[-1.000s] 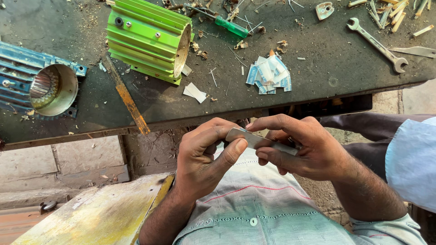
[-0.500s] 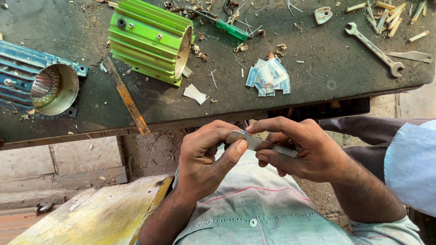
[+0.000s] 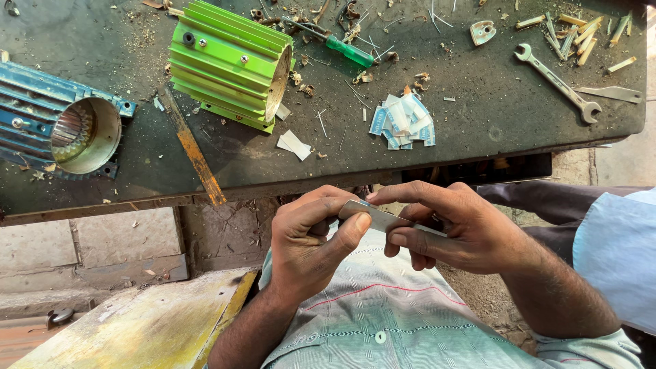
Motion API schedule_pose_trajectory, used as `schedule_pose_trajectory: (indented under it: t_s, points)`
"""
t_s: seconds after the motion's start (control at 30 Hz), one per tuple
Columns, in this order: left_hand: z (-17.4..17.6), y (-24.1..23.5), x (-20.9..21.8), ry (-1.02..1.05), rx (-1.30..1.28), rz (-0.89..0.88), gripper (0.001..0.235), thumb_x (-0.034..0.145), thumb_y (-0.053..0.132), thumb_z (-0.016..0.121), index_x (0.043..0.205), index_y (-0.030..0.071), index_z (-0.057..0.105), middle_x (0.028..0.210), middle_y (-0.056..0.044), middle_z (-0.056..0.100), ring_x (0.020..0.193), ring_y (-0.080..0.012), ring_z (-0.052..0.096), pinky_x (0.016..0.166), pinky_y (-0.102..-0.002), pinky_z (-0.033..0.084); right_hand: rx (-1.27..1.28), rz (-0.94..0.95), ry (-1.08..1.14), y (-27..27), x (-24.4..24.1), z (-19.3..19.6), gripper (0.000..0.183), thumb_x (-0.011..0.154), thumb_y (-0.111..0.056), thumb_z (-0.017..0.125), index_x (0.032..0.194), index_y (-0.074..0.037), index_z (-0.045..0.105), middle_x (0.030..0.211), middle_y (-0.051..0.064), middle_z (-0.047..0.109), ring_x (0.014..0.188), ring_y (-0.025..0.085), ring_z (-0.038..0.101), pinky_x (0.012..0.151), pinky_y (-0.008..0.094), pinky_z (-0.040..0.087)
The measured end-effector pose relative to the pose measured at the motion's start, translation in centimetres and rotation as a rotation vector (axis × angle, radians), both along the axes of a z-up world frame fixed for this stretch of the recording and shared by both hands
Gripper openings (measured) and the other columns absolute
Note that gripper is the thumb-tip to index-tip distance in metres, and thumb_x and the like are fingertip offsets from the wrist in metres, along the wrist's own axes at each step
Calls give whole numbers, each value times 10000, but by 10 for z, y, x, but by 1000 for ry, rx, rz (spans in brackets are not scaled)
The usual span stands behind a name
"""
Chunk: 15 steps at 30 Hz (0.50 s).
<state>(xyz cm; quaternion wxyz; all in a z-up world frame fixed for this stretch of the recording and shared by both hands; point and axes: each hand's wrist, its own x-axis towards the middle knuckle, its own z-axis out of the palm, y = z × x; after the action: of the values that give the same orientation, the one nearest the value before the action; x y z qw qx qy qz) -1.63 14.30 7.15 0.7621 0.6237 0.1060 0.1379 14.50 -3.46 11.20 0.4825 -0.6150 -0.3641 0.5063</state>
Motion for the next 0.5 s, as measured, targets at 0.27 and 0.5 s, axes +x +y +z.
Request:
schedule_pose_trajectory:
  t_s: [0.27, 0.5]
  points:
    - [0, 0, -1, 27, 66, 14, 64, 954, 40, 729, 992, -6, 750, 974, -53, 715, 734, -16, 571, 557, -193, 404, -16, 87, 38, -1, 6, -1, 623, 963, -129, 690, 1534, -106, 441, 826, 78, 822, 577, 90, 688, 530, 248, 596]
    - [1, 0, 2, 36, 51, 43, 76, 927, 35, 737, 986, -3, 765, 940, -43, 719, 669, -3, 526, 517, -191, 353, 17, 230, 232, 0, 11, -8, 834, 965, -152, 710, 1642, -164, 224, 1020, 105, 841, 663, 129, 761, 626, 300, 674]
